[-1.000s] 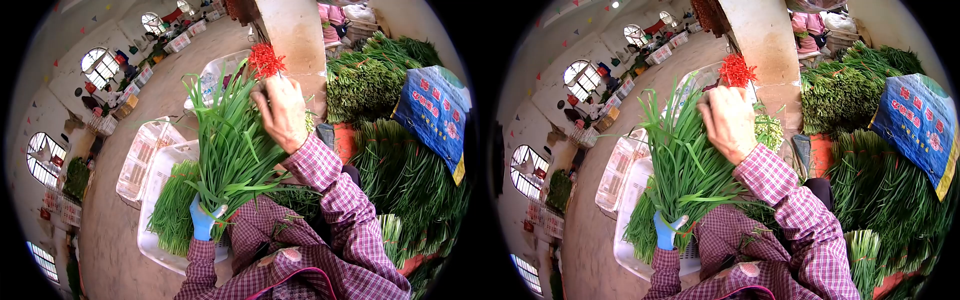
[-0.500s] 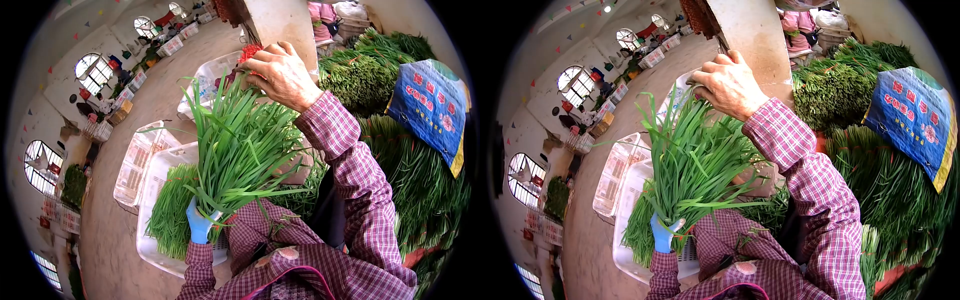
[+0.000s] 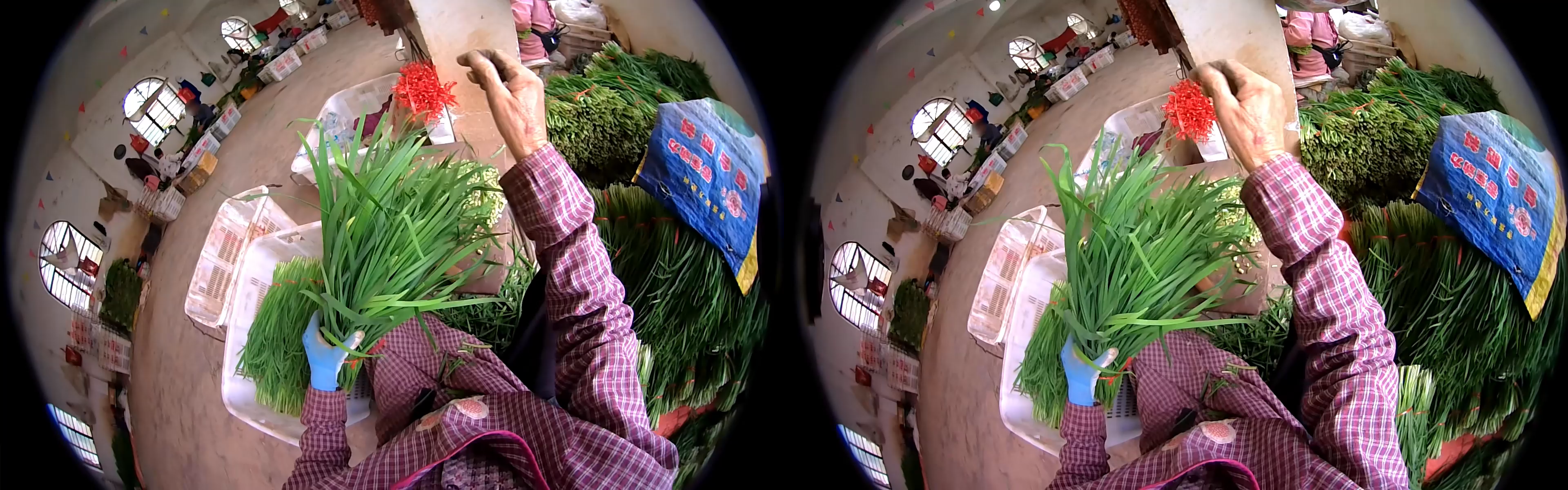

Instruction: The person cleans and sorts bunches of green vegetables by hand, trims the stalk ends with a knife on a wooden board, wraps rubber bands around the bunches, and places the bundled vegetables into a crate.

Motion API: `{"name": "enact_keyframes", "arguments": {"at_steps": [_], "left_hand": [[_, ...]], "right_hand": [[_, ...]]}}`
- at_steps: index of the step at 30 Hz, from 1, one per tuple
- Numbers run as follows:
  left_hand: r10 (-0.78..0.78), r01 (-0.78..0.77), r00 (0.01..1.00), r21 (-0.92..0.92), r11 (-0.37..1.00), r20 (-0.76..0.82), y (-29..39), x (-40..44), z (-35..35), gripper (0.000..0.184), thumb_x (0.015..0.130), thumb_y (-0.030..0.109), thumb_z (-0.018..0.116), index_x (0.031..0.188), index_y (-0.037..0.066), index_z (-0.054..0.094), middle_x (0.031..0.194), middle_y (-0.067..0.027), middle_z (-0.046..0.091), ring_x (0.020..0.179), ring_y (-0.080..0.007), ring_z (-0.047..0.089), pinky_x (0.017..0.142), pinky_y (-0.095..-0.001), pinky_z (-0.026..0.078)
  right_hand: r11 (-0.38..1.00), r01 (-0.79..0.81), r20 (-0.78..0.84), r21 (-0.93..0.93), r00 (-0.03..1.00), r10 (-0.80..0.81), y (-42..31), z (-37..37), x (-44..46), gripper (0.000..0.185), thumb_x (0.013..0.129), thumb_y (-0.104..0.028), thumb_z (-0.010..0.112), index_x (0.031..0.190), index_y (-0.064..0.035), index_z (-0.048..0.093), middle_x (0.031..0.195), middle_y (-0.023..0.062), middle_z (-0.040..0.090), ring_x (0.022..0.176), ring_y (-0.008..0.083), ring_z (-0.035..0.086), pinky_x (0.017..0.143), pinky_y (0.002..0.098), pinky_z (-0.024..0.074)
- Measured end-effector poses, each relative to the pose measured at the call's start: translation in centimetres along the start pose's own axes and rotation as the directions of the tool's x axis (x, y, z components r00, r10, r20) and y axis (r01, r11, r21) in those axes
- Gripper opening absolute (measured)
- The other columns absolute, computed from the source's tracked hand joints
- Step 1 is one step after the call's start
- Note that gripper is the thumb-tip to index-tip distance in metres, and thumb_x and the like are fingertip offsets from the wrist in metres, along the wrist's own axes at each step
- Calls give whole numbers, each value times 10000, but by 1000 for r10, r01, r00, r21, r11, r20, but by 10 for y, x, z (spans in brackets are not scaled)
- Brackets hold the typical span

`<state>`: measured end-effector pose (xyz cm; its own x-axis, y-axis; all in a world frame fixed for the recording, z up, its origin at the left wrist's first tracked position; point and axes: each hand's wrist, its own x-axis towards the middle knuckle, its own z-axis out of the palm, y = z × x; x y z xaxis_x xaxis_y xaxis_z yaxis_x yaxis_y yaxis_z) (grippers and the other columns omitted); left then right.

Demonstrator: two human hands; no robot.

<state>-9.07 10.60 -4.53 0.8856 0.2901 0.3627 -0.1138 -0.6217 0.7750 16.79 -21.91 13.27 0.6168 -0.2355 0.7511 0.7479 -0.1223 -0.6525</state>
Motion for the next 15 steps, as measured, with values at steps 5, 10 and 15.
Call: {"name": "enact_keyframes", "arguments": {"at_steps": [5, 10, 15], "left_hand": [[-16, 16, 1000, -63, 998, 0, 7, 4, 2, 674, 595, 225, 872, 1110, -70, 552, 976, -157, 656, 850, -232, 638, 767, -353, 524], [-22, 23, 1000, -78, 997, 11, 3, 4, 1, 692, 596, 234, 874, 1118, -80, 545, 981, -161, 654, 859, -231, 639, 767, -357, 525], [13, -13, 1000, 44, 999, 4, 6, 3, 2, 705, 590, 230, 877, 1124, -85, 542, 981, -166, 653, 856, -237, 641, 763, -351, 522]], "right_hand": [[995, 42, 246, -90, 969, -19, -7, -7, -15, 267, 889, -291, 643, 1003, -57, 706, 809, 73, 712, 760, 161, 669, 718, 282, 520], [999, 45, 553, -10, 833, -32, -21, 7, -16, 539, 802, -446, 703, 1124, -17, 650, 1038, 160, 662, 965, 258, 644, 848, 373, 505], [992, -123, 567, -9, 817, 106, -10, 25, -32, 474, 794, -408, 727, 996, 18, 683, 896, 142, 680, 821, 254, 656, 747, 338, 517]]}}
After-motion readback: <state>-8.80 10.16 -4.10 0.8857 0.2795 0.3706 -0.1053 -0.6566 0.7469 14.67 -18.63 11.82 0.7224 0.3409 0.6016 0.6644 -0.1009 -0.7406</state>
